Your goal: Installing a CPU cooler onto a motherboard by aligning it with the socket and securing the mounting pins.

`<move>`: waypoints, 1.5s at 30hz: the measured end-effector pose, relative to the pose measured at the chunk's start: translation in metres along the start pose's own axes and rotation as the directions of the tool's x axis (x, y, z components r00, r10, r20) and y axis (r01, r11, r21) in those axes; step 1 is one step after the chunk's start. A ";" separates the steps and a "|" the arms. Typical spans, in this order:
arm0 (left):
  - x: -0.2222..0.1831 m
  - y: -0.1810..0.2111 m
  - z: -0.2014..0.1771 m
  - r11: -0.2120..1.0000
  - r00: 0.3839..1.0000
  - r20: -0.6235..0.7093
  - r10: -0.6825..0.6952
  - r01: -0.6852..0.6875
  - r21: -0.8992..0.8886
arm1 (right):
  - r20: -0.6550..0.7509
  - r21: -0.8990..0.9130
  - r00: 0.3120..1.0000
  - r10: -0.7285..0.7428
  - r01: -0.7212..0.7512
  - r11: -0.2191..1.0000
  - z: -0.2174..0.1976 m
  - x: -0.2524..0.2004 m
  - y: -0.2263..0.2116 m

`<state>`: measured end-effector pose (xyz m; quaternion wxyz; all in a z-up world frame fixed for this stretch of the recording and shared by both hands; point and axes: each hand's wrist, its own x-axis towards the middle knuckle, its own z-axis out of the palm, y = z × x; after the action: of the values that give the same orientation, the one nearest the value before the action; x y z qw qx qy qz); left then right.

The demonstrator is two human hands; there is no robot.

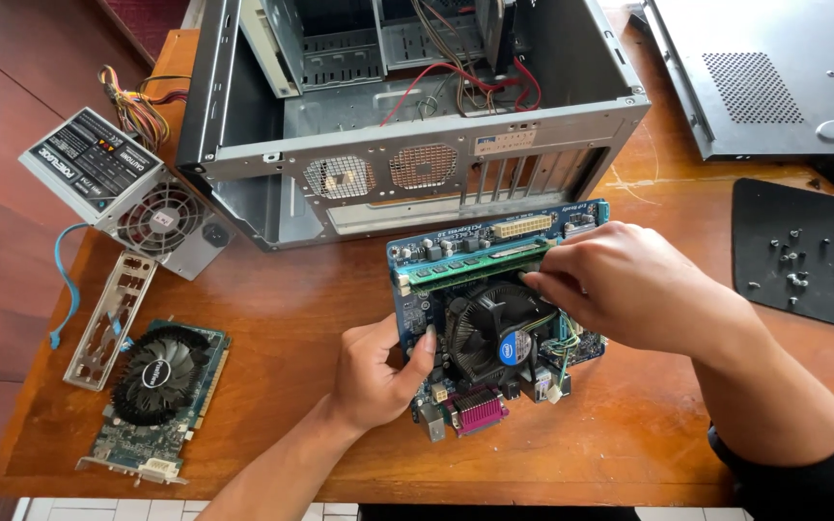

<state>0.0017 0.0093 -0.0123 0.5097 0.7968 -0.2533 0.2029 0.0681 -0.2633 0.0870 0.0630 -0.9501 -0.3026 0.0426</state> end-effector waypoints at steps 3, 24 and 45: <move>0.001 0.000 0.000 1.000 1.000 0.001 -0.003 0.003 0.007 | 0.022 -0.010 1.000 -0.008 0.008 1.000 0.004 0.003 0.002; 0.006 -0.013 0.002 0.968 0.979 -0.040 -0.201 0.192 -0.160 | 0.120 0.188 0.984 0.133 -0.154 0.970 -0.007 0.024 0.000; 0.007 -0.003 -0.004 0.974 0.976 0.051 -0.211 0.215 -0.074 | -0.086 0.019 0.948 -0.305 0.308 0.951 0.006 -0.044 -0.005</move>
<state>0.0086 0.0129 -0.0092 0.5541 0.8027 -0.1850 0.1199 0.0287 -0.2849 0.0838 0.0967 -0.8913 -0.4430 -0.0017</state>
